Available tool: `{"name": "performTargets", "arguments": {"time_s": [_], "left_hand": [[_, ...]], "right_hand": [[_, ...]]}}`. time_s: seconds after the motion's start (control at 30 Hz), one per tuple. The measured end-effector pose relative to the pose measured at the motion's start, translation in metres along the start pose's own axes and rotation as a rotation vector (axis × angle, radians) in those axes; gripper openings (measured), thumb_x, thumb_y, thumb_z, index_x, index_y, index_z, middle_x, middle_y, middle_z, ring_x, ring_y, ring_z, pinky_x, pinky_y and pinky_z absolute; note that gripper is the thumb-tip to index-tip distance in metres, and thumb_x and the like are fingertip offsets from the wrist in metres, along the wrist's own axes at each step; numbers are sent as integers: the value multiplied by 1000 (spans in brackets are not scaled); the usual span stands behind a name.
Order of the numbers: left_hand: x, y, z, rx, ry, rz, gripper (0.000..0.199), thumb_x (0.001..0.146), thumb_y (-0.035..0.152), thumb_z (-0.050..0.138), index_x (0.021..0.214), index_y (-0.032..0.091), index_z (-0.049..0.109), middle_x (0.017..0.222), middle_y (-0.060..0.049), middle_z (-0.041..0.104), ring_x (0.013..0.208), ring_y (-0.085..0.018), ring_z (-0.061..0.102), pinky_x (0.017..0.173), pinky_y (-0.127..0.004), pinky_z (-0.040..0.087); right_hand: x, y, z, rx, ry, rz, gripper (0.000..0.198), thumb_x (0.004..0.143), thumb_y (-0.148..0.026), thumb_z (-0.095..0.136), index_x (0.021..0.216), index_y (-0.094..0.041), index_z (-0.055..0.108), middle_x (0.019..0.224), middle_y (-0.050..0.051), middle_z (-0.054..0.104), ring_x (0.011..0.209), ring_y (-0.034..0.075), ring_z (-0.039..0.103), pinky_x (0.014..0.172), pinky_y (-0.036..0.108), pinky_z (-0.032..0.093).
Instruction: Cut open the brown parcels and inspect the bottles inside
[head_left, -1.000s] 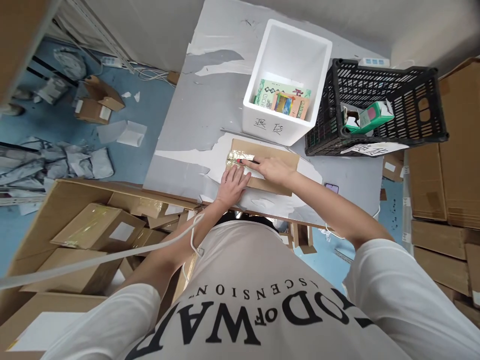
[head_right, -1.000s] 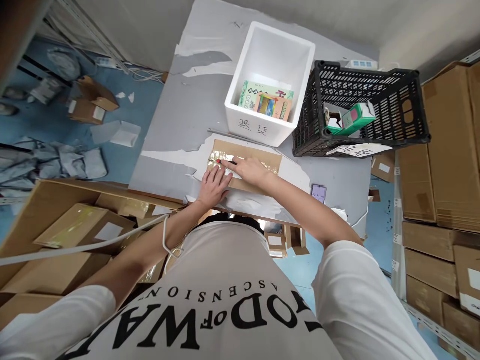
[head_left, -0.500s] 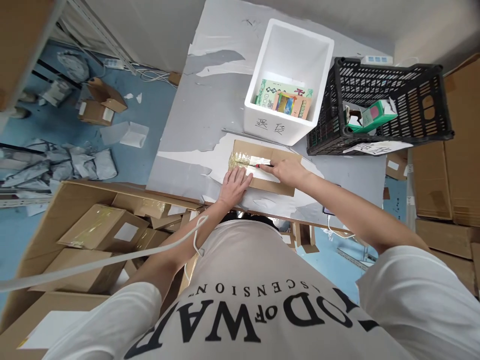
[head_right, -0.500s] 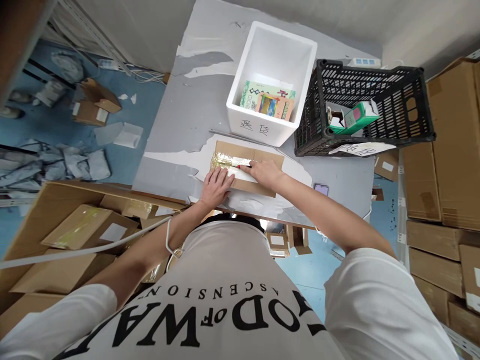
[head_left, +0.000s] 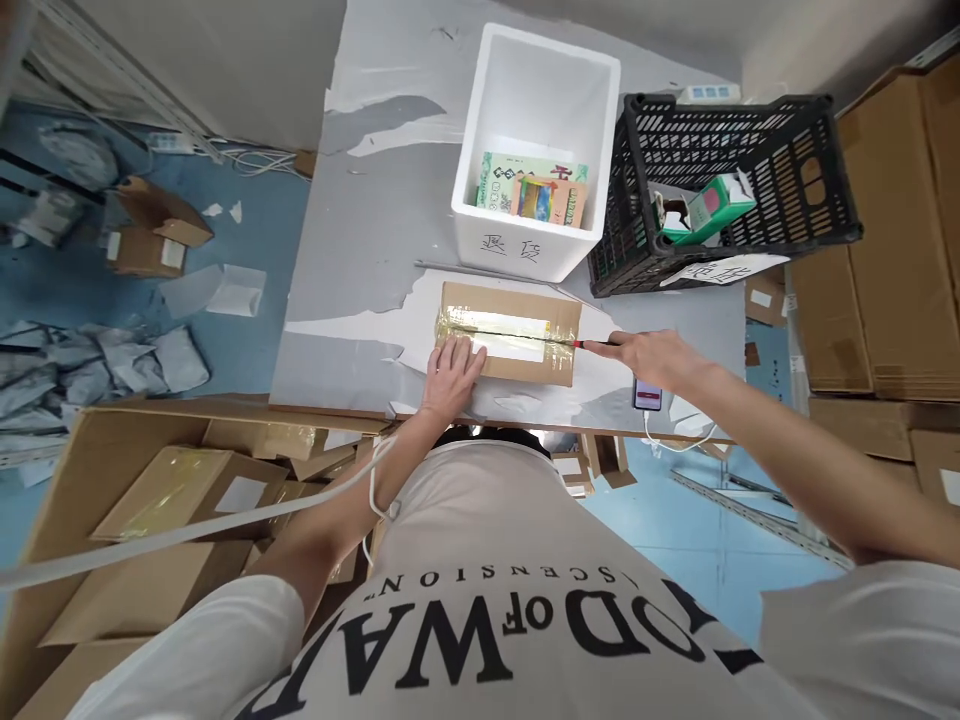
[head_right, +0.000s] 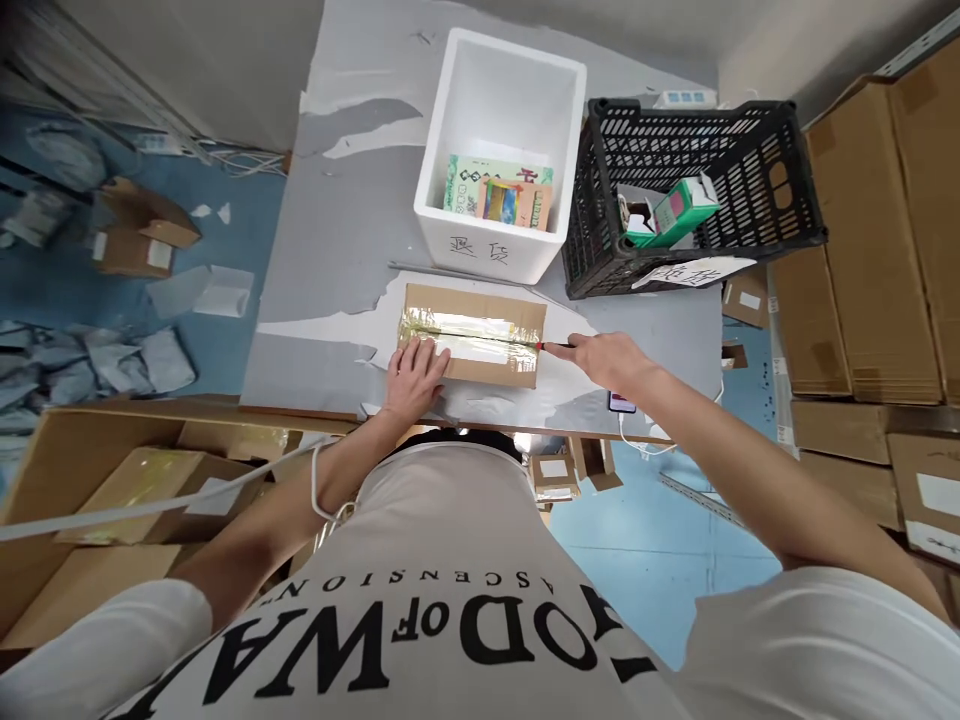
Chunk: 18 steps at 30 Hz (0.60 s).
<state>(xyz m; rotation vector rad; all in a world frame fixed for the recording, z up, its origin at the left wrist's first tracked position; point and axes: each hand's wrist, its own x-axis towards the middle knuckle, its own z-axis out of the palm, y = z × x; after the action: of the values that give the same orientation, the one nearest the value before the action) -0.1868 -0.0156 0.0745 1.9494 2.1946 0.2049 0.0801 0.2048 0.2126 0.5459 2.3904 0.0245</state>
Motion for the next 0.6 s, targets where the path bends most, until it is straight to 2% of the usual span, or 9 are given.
{"name": "performTargets", "arguments": {"time_s": [0.17,0.27,0.37,0.43,0.5,0.6], "left_hand": [[0,2,-9,43,-36,11,71,82,24,62,148,22,38,155,-18,34,145,-40,25,112,-58,22],[2,3,-20,46,-44,27,70,83,32,62,147,20,40,154,-20,36,144,-41,27,110,-58,23],[12,1,-34,17,-41,21,74,81,49,63,145,18,43,149,-22,41,138,-42,33,108,-57,25],[24,-3,-41,8,-39,19,88,75,62,64,146,16,42,148,-24,40,137,-44,33,109,-59,21],[40,-7,-47,21,-49,39,108,65,73,66,149,14,36,153,-26,31,142,-47,24,111,-61,13],[59,-12,-50,59,-104,73,127,56,83,63,155,14,22,161,-24,13,146,-50,4,111,-67,2]], "right_hand": [[-28,20,34,140,192,19,82,82,-5,45,149,-47,28,114,5,65,70,16,62,54,24,37],[-46,21,68,423,366,117,70,86,-13,43,150,-38,33,114,7,65,81,19,63,61,28,47],[-39,-9,99,912,514,255,60,90,-24,44,150,-24,38,109,10,65,76,18,63,62,31,54],[-23,-36,111,1259,532,363,63,89,-31,46,151,-23,36,103,9,66,65,15,61,52,29,53],[-5,-60,114,1500,539,422,66,87,-35,50,151,-25,36,97,6,67,61,13,58,46,26,51],[10,-78,109,1645,568,425,68,85,-37,53,150,-25,39,91,4,65,60,12,56,44,23,50]]}}
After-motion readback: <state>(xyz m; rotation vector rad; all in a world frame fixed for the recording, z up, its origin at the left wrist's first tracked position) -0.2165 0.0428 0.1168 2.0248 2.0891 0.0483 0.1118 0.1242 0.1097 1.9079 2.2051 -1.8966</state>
